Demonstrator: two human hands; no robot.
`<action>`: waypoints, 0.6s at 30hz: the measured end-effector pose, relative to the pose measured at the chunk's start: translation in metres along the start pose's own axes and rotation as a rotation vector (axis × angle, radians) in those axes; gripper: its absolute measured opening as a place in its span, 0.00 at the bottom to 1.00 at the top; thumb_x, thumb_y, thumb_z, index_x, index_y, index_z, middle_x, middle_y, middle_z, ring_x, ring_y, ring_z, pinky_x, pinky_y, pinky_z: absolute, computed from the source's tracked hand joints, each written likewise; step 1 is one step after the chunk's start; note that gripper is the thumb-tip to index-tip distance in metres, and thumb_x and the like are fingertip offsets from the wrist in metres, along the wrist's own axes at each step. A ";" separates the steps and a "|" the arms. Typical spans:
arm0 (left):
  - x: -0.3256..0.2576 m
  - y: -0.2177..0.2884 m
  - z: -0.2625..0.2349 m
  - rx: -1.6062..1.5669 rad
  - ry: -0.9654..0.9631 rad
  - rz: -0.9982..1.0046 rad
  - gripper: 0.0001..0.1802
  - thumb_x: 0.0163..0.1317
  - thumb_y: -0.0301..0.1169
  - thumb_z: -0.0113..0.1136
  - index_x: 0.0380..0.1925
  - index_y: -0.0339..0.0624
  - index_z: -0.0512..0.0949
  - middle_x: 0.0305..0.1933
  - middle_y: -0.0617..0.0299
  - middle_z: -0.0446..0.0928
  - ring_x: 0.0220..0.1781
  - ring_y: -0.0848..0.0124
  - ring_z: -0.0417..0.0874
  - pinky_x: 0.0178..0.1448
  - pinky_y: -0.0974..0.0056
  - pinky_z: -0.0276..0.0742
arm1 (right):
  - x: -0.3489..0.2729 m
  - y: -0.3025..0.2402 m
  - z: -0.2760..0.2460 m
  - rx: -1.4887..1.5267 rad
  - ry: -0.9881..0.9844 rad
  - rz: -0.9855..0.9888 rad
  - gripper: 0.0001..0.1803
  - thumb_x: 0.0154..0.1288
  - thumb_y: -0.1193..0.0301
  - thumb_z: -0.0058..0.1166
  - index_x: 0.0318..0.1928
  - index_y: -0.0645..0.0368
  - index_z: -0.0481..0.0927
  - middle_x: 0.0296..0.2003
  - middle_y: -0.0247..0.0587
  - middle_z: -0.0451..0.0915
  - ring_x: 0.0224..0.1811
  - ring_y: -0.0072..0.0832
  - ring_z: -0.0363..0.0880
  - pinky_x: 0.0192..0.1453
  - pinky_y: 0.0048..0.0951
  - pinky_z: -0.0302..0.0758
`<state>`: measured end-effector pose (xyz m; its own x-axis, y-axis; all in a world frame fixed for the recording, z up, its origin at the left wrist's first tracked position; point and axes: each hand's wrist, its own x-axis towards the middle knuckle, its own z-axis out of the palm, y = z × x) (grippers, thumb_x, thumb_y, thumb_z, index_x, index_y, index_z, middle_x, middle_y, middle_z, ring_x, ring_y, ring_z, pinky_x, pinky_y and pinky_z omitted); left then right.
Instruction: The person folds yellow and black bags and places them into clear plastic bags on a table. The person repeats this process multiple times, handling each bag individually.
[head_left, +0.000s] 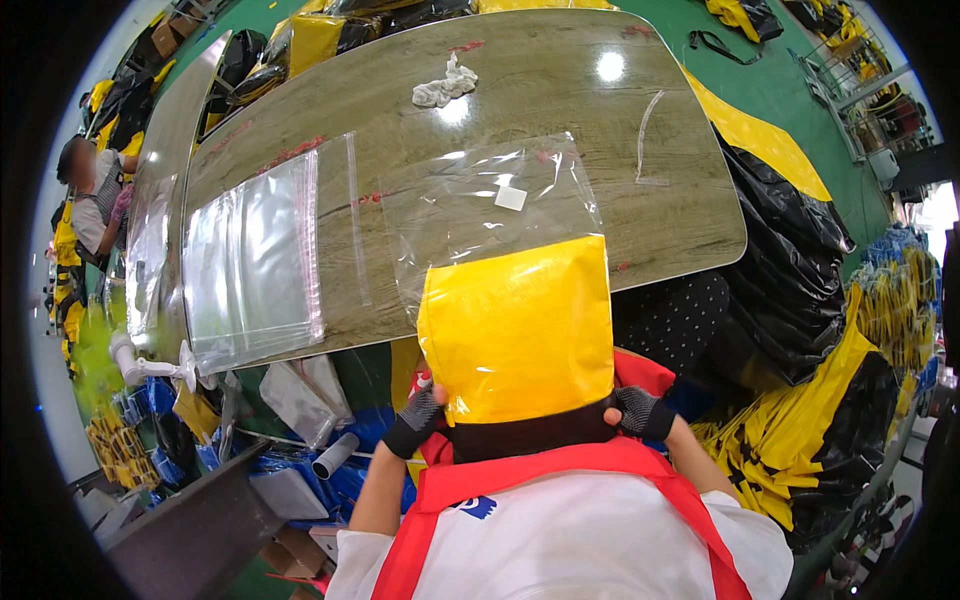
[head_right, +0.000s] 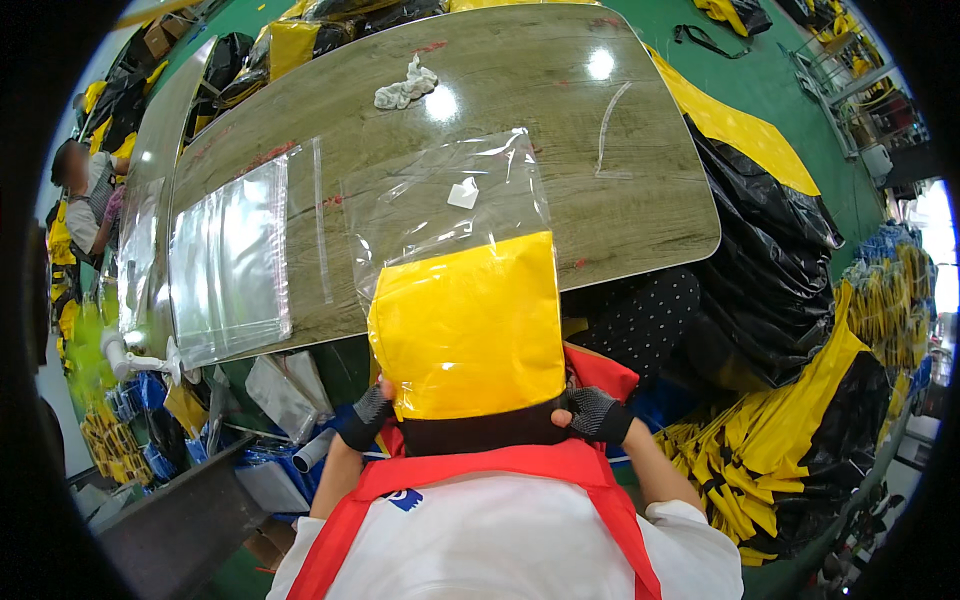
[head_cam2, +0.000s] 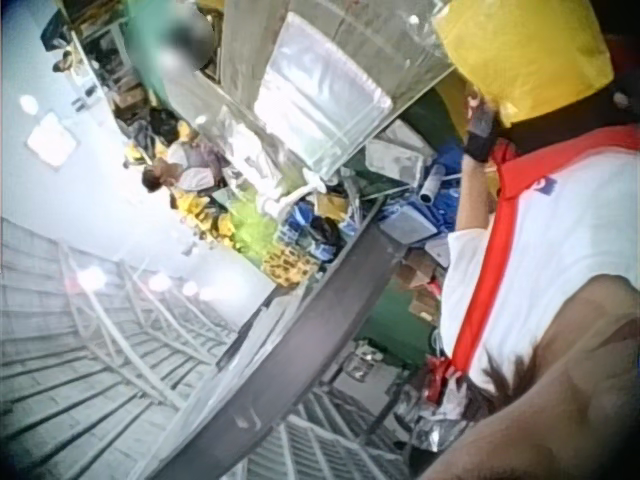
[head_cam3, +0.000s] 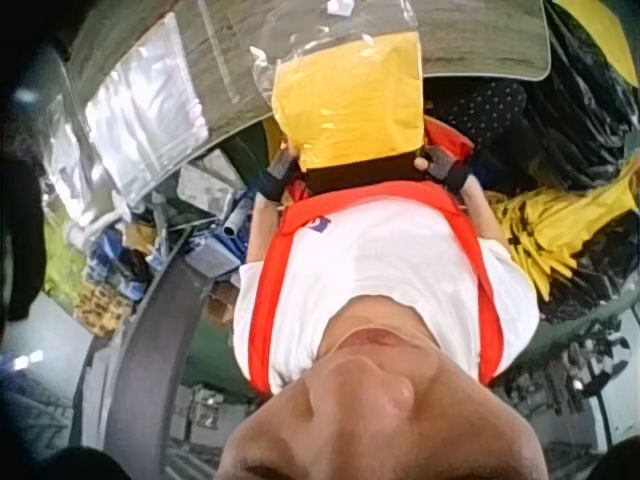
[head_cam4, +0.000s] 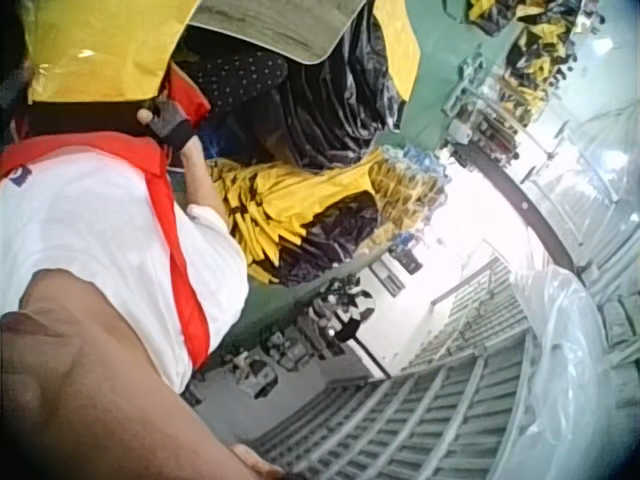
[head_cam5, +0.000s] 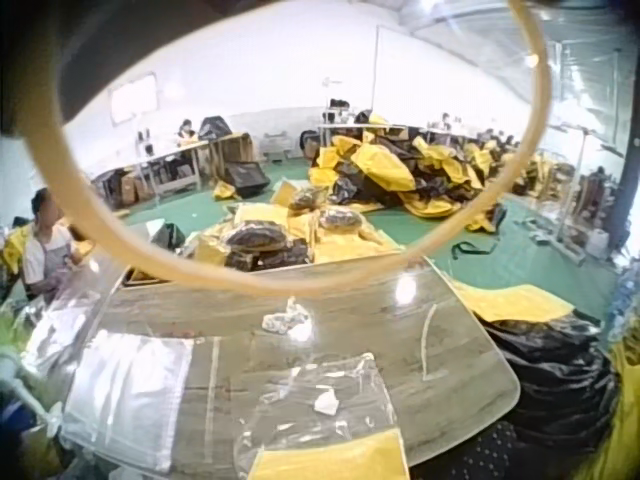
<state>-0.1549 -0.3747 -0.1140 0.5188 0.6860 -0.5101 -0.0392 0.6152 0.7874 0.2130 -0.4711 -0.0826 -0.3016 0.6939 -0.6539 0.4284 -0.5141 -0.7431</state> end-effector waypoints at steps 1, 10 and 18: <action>0.002 0.019 0.001 -0.047 -0.035 0.032 0.41 0.57 0.59 0.52 0.61 0.41 0.62 0.58 0.61 0.70 0.58 0.69 0.70 0.59 0.67 0.66 | 0.003 -0.010 -0.005 0.018 0.052 -0.161 0.34 0.56 0.43 0.54 0.41 0.67 0.76 0.27 0.39 0.79 0.33 0.25 0.77 0.38 0.27 0.73; 0.037 0.062 0.019 -0.075 0.250 0.159 0.37 0.60 0.56 0.52 0.59 0.37 0.65 0.53 0.59 0.74 0.51 0.69 0.75 0.54 0.68 0.71 | 0.109 -0.101 -0.054 0.385 0.776 -0.577 0.22 0.59 0.66 0.58 0.49 0.67 0.72 0.39 0.39 0.79 0.38 0.24 0.76 0.43 0.25 0.74; 0.022 0.004 0.011 0.087 0.410 0.223 0.29 0.57 0.39 0.63 0.56 0.38 0.68 0.53 0.57 0.75 0.54 0.66 0.74 0.58 0.61 0.68 | 0.059 -0.043 0.029 0.568 0.346 -0.145 0.24 0.58 0.60 0.60 0.49 0.65 0.76 0.43 0.39 0.79 0.45 0.22 0.75 0.50 0.25 0.71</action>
<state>-0.1345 -0.3617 -0.1186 0.1253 0.9053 -0.4059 -0.0308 0.4124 0.9105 0.1523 -0.4224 -0.0937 0.0081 0.8487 -0.5288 -0.1384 -0.5228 -0.8412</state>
